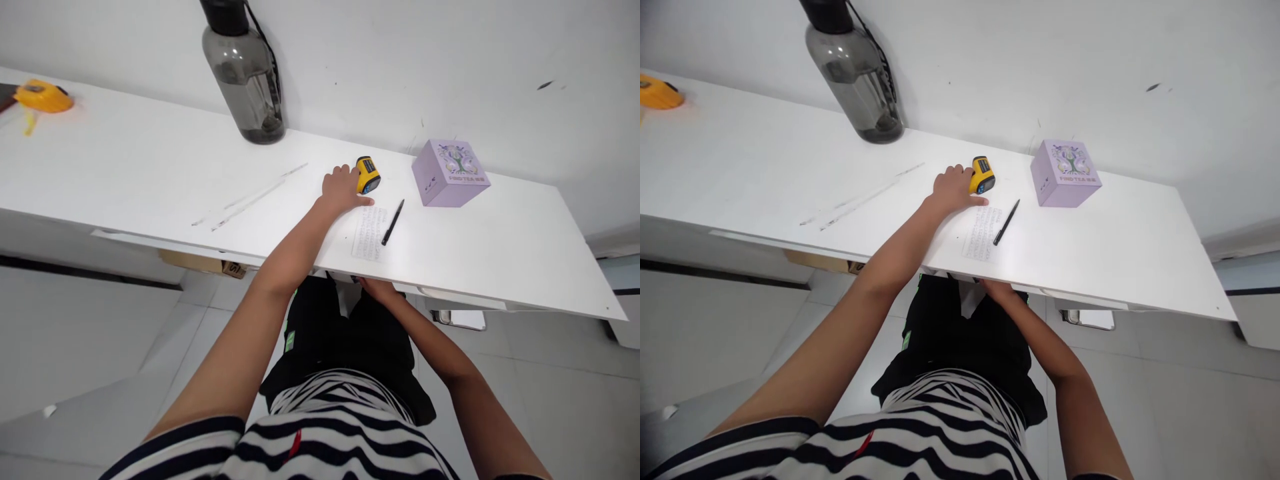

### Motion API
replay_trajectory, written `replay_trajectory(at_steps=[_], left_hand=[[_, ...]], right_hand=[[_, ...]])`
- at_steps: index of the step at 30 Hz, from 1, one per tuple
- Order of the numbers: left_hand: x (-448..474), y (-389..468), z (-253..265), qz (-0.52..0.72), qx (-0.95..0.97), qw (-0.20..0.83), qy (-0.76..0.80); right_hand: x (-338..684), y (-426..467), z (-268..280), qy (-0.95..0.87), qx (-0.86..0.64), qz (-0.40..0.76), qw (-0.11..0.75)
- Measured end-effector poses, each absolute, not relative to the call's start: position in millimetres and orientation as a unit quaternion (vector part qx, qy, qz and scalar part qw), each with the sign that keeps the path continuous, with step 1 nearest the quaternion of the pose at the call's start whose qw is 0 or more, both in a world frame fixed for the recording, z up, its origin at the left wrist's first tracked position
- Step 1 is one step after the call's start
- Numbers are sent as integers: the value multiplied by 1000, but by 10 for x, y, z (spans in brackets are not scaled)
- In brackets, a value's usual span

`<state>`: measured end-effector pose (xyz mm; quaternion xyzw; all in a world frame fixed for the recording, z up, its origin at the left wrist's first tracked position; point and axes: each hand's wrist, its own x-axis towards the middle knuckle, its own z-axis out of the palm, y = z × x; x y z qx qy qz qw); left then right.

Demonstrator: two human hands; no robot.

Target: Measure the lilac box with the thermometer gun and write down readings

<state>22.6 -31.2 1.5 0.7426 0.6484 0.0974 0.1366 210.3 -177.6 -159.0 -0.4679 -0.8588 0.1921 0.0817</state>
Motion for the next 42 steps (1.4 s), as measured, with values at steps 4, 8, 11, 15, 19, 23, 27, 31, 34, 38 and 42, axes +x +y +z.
replay_trajectory(at_steps=[4, 8, 11, 15, 19, 23, 27, 31, 34, 38, 42], left_hand=[[232, -320, 49, 83, 742, 130, 652], [238, -324, 63, 72, 738, 127, 658], [238, -332, 57, 71, 739, 120, 660], [232, -330, 45, 73, 740, 105, 661], [232, -322, 52, 84, 740, 97, 660], [239, -326, 67, 77, 738, 102, 663], [243, -326, 68, 82, 740, 102, 659], [252, -331, 78, 81, 738, 103, 662], [260, -334, 89, 76, 735, 102, 666], [263, -329, 93, 79, 723, 97, 679], [260, -328, 90, 78, 722, 95, 681]], right_hand=[[2222, -2302, -1204, -921, -357, 70, 140], [2333, -2346, -503, -926, -261, -38, 271], [2389, -1906, -86, -896, -362, -98, 238], [2402, -1197, 116, -878, -459, -138, 10], [2420, -829, 46, -912, -385, -129, -61], [2449, -796, -90, -914, -383, -130, -19], [2489, -845, -191, -899, -416, -123, 56], [2583, -842, -220, -870, -438, -129, 189], [2633, -792, -212, -820, -471, -141, 292], [2666, -699, -147, -776, -517, -137, 334], [2828, -557, 12, -752, -563, -131, 317]])
